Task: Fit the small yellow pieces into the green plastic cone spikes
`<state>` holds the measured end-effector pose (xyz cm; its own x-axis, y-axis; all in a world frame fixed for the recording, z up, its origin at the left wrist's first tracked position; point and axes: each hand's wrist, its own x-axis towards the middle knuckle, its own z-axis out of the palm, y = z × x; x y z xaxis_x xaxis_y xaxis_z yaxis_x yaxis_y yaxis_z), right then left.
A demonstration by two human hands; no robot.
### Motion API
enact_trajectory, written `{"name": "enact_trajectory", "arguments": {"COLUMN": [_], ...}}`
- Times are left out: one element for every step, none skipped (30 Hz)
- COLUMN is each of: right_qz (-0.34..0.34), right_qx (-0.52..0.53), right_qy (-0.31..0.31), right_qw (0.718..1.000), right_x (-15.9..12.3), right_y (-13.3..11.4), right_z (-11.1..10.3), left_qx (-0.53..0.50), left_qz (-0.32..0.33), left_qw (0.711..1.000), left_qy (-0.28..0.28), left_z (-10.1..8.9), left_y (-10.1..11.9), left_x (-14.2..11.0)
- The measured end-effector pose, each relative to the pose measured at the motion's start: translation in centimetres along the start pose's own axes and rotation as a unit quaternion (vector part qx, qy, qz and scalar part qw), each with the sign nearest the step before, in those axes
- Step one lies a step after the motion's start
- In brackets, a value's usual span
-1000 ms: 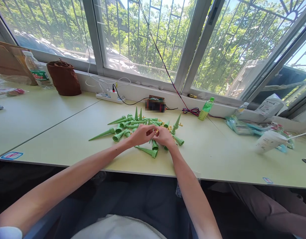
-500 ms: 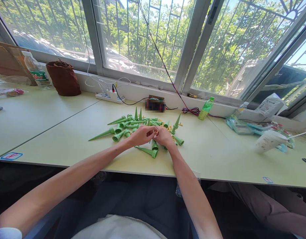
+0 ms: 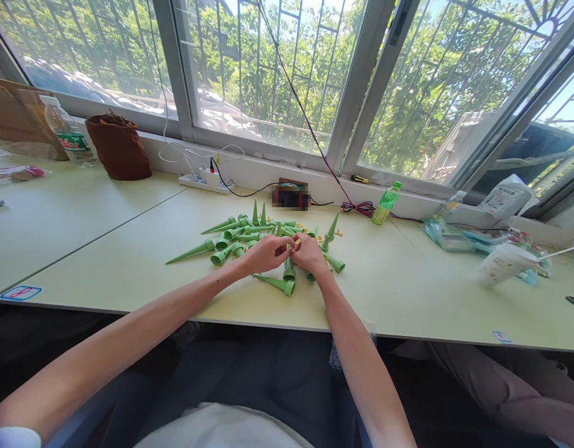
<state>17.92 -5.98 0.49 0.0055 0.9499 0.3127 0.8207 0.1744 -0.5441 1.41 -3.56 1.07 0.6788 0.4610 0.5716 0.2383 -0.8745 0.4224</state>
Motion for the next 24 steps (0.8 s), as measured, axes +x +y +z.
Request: {"name": "enact_trajectory", "arguments": {"right_qz": [0.004,0.010,0.017,0.025,0.034,0.041,0.048,0.053,0.056,0.058,0.058,0.058,0.058,0.060,0.062,0.064,0.065,0.066,0.065,0.063,0.059,0.055,0.050,0.044], "right_qx": [0.015,0.031,0.048,0.063,0.076,0.087,0.095,0.101,0.105,0.110,0.115,0.120,0.127,0.134,0.143,0.151,0.160,0.167,0.174,0.180,0.185,0.190,0.196,0.201], "right_qy": [0.006,0.010,0.013,0.017,0.022,0.028,0.036,0.044,0.052,0.060,0.069,0.080,0.091,0.102,0.115,0.127,0.140,0.153,0.166,0.178,0.189,0.197,0.204,0.207], "right_qw": [1.000,0.999,0.999,0.998,0.996,0.995,0.994,0.993,0.992,0.990,0.989,0.988,0.986,0.984,0.981,0.978,0.975,0.972,0.968,0.965,0.963,0.960,0.958,0.956], "right_x": [0.0,0.0,0.0,0.0,0.0,0.0,0.0,0.0,0.0,0.0,0.0,0.0,0.0,0.0,0.0,0.0,0.0,0.0,0.0,0.0,0.0,0.0,0.0,-0.1], "right_y": [0.0,0.0,0.0,-0.1,-0.1,-0.1,-0.1,-0.2,-0.2,-0.2,-0.2,-0.3,-0.3,-0.3,-0.3,-0.3,-0.3,-0.3,-0.3,-0.4,-0.4,-0.5,-0.5,-0.6], "right_z": [-0.1,-0.2,-0.3,-0.4,-0.5,-0.6,-0.7,-0.7,-0.8,-0.8,-0.9,-0.9,-0.9,-1.0,-1.0,-1.1,-1.1,-1.1,-1.2,-1.2,-1.2,-1.3,-1.3,-1.3], "left_qx": [0.000,0.001,0.002,0.003,0.004,0.004,0.005,0.006,0.006,0.006,0.006,0.005,0.004,0.003,0.003,0.002,-0.001,-0.005,-0.010,-0.016,-0.023,-0.029,-0.037,-0.046], "left_qz": [0.000,-0.001,-0.004,-0.008,-0.013,-0.020,-0.029,-0.038,-0.047,-0.055,-0.061,-0.067,-0.071,-0.074,-0.077,-0.080,-0.082,-0.085,-0.088,-0.091,-0.094,-0.096,-0.098,-0.099], "left_qw": [1.000,1.000,1.000,1.000,1.000,0.999,0.999,0.999,0.998,0.998,0.997,0.997,0.997,0.996,0.996,0.996,0.996,0.996,0.996,0.996,0.995,0.995,0.995,0.994], "left_qy": [0.004,0.008,0.013,0.018,0.021,0.024,0.027,0.030,0.034,0.038,0.041,0.043,0.043,0.043,0.042,0.039,0.035,0.030,0.023,0.016,0.010,0.005,0.004,0.002], "left_z": [0.0,0.0,0.0,0.0,-0.1,-0.1,-0.1,-0.2,-0.2,-0.2,-0.1,-0.1,-0.1,-0.1,0.0,0.0,0.0,0.0,0.0,0.0,0.0,0.0,0.0,-0.1], "left_y": [0.0,-0.1,-0.1,-0.1,-0.1,-0.1,-0.1,-0.1,-0.2,-0.2,-0.2,-0.3,-0.3,-0.3,-0.3,-0.3,-0.3,-0.3,-0.3,-0.2,-0.1,-0.1,0.0,0.1], "left_x": [0.0,0.0,0.0,0.0,0.0,0.1,0.1,0.1,0.2,0.2,0.2,0.2,0.2,0.2,0.2,0.2,0.2,0.2,0.2,0.2,0.2,0.2,0.2,0.2]}}
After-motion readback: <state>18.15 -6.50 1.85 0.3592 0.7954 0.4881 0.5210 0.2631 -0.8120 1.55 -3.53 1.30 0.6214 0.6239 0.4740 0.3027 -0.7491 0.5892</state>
